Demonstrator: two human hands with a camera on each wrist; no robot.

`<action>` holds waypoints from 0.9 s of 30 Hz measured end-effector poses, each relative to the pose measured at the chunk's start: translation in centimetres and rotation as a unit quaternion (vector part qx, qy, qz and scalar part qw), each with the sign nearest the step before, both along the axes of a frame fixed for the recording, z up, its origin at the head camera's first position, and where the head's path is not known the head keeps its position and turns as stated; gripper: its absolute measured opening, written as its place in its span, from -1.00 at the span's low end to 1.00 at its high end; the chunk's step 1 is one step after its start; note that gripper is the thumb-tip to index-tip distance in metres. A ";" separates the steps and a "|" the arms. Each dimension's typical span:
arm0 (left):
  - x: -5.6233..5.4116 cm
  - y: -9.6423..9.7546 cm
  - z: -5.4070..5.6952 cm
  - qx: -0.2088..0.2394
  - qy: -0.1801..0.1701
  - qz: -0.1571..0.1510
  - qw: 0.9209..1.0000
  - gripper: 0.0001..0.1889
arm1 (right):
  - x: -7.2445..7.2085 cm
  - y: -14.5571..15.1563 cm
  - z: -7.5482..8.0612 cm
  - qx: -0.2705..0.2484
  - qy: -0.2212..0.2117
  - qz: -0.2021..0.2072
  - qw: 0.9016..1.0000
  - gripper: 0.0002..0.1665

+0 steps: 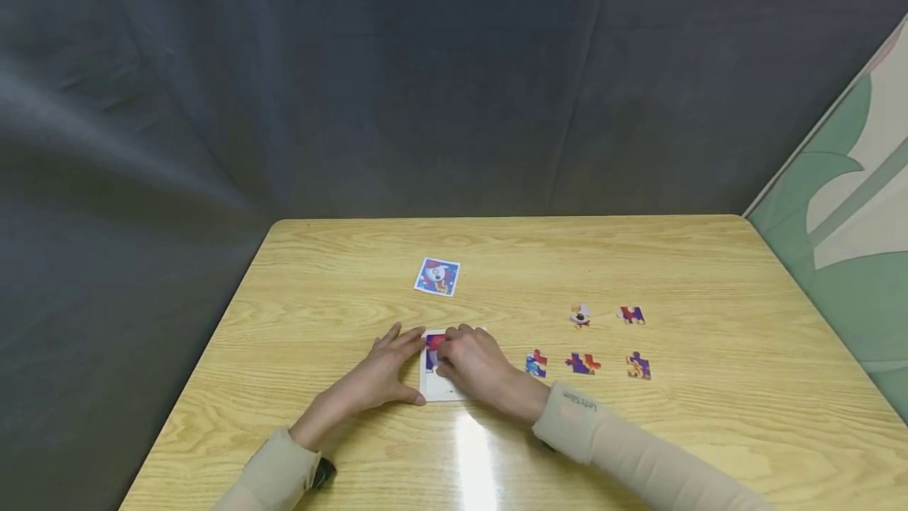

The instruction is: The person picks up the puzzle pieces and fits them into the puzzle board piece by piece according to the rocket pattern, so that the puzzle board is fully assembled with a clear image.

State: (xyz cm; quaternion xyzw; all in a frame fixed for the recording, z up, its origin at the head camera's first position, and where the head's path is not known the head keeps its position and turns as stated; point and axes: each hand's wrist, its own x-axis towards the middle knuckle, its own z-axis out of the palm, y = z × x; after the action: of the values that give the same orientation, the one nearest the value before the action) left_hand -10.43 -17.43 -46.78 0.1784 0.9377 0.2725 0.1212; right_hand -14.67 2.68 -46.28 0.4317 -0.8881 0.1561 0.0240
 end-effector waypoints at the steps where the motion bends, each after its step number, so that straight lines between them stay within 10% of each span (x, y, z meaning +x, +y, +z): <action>1: 0.0 0.0 0.0 0.000 0.000 0.000 1.000 -0.05 | 0.0 0.0 0.0 -0.002 -0.001 -0.001 1.000 -0.86; 16: -0.2 0.1 -0.1 -0.004 -0.007 0.003 1.000 -0.05 | -0.9 1.4 1.2 -0.069 -0.067 0.030 0.995 -0.75; 27: 0.0 0.2 0.0 -0.003 -0.004 0.009 1.000 -0.06 | -4.9 11.3 2.0 -0.147 -0.037 -0.087 0.985 -0.74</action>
State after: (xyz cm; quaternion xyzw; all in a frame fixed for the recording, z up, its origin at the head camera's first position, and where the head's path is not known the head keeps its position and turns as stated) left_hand -10.48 -17.22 -46.81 0.1688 0.9395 0.2715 0.1232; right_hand -19.57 13.96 -44.33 0.3382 -0.8899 0.2983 0.0683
